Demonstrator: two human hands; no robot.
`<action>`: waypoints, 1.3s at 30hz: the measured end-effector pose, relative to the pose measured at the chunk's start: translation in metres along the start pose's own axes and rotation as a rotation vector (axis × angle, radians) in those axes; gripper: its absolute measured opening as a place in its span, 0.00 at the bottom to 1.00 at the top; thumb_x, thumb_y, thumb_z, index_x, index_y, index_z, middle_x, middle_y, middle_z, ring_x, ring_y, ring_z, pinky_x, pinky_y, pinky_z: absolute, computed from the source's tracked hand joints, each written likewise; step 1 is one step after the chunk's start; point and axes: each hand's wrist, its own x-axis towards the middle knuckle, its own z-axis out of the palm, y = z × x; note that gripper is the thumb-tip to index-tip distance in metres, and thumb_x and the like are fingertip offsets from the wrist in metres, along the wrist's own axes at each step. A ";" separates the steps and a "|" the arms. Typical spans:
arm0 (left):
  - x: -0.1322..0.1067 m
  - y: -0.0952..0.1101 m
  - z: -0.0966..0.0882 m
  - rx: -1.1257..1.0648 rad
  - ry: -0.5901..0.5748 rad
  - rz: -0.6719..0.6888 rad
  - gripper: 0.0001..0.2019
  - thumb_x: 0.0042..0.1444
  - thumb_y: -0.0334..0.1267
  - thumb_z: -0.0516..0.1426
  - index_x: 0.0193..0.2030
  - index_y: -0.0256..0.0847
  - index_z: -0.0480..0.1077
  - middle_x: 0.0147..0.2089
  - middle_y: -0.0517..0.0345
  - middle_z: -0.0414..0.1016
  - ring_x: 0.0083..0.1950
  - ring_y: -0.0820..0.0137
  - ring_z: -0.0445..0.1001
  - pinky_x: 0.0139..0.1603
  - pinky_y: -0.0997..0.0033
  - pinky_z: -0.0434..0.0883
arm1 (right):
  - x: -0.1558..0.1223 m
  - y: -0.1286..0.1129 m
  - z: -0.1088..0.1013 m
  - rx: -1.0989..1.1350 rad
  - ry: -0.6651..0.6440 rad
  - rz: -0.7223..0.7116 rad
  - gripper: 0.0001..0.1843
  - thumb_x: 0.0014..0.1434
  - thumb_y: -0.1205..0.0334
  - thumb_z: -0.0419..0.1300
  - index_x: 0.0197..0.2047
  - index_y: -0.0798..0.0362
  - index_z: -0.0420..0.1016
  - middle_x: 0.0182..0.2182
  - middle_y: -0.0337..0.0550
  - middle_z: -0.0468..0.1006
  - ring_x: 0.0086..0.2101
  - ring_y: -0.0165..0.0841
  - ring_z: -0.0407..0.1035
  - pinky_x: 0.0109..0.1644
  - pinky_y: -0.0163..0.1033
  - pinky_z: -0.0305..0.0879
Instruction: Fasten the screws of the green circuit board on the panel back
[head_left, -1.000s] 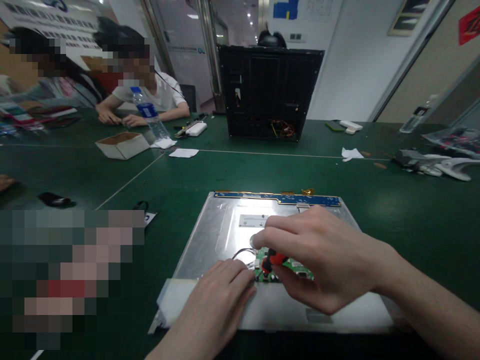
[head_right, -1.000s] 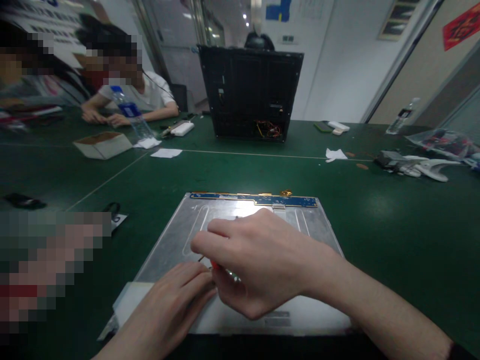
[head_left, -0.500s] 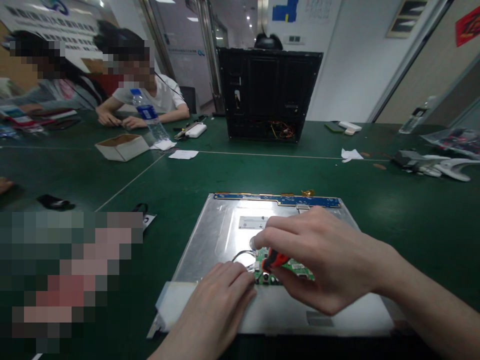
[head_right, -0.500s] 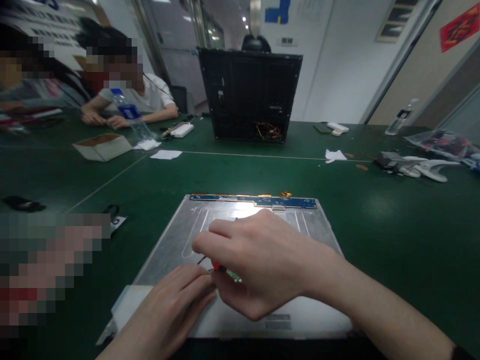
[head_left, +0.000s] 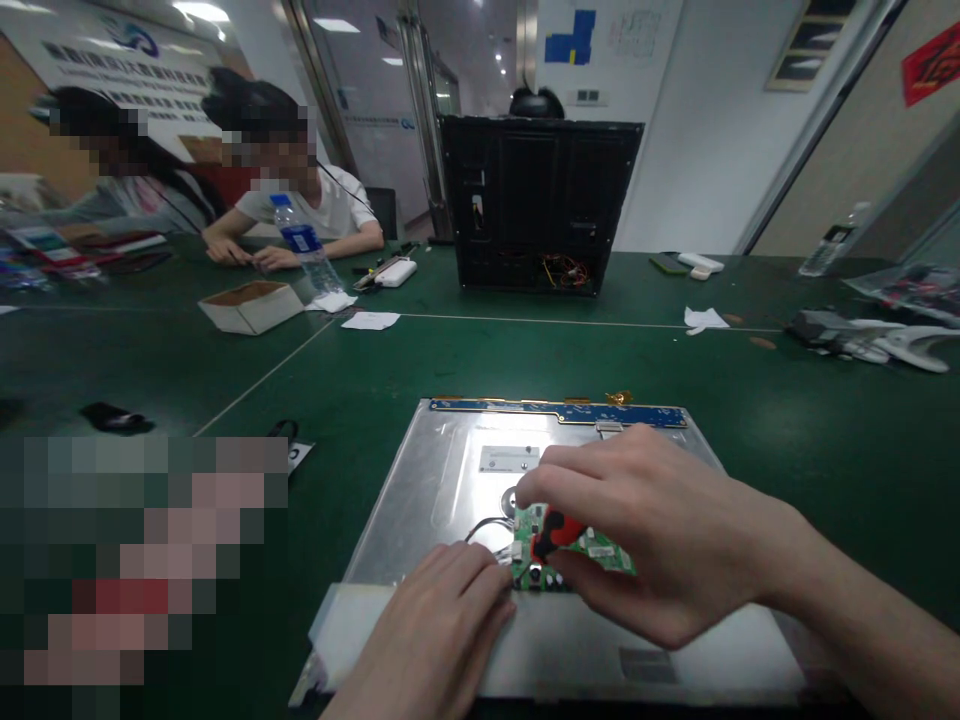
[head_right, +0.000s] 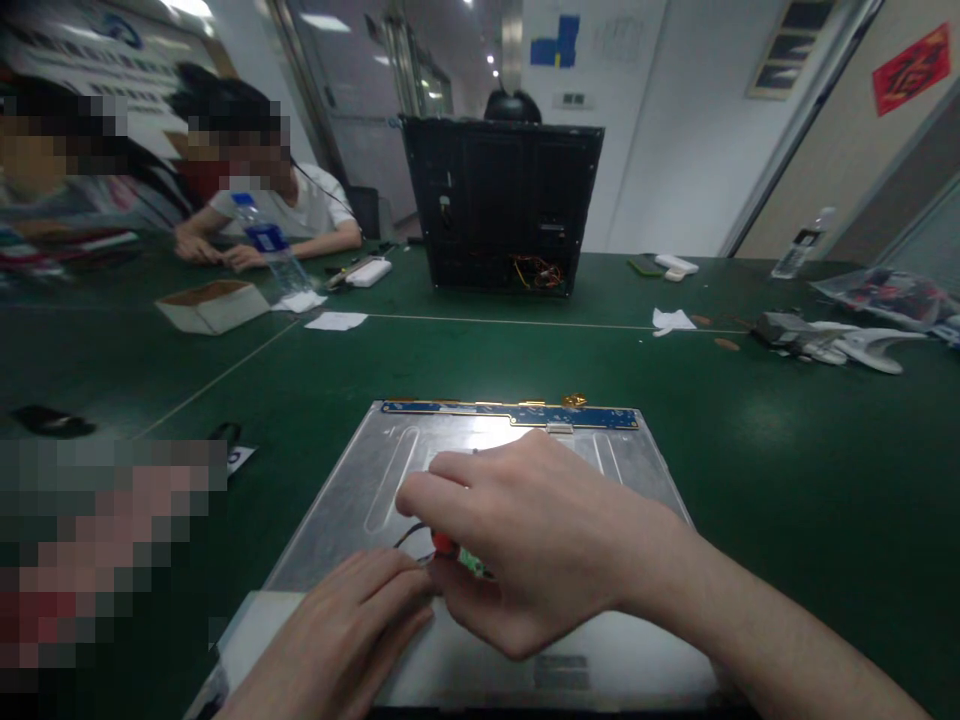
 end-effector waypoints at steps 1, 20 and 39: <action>0.000 0.000 0.000 0.004 -0.008 -0.004 0.08 0.66 0.29 0.51 0.45 0.44 0.69 0.40 0.56 0.74 0.39 0.62 0.74 0.37 0.63 0.71 | 0.000 0.000 0.000 0.005 -0.003 0.003 0.10 0.59 0.65 0.58 0.45 0.54 0.69 0.33 0.37 0.74 0.27 0.29 0.61 0.27 0.38 0.49; -0.003 -0.005 0.002 0.085 0.008 0.028 0.08 0.64 0.28 0.53 0.46 0.43 0.69 0.42 0.54 0.76 0.42 0.62 0.75 0.37 0.67 0.72 | 0.001 0.000 0.000 0.006 -0.034 0.050 0.09 0.61 0.64 0.57 0.45 0.53 0.70 0.33 0.38 0.75 0.28 0.30 0.60 0.28 0.38 0.48; -0.004 -0.006 0.003 0.071 -0.010 0.012 0.08 0.65 0.28 0.52 0.46 0.43 0.69 0.43 0.54 0.75 0.42 0.62 0.75 0.39 0.66 0.72 | 0.001 0.000 0.001 -0.051 -0.033 0.058 0.04 0.65 0.61 0.57 0.41 0.52 0.72 0.30 0.36 0.75 0.27 0.29 0.61 0.27 0.39 0.46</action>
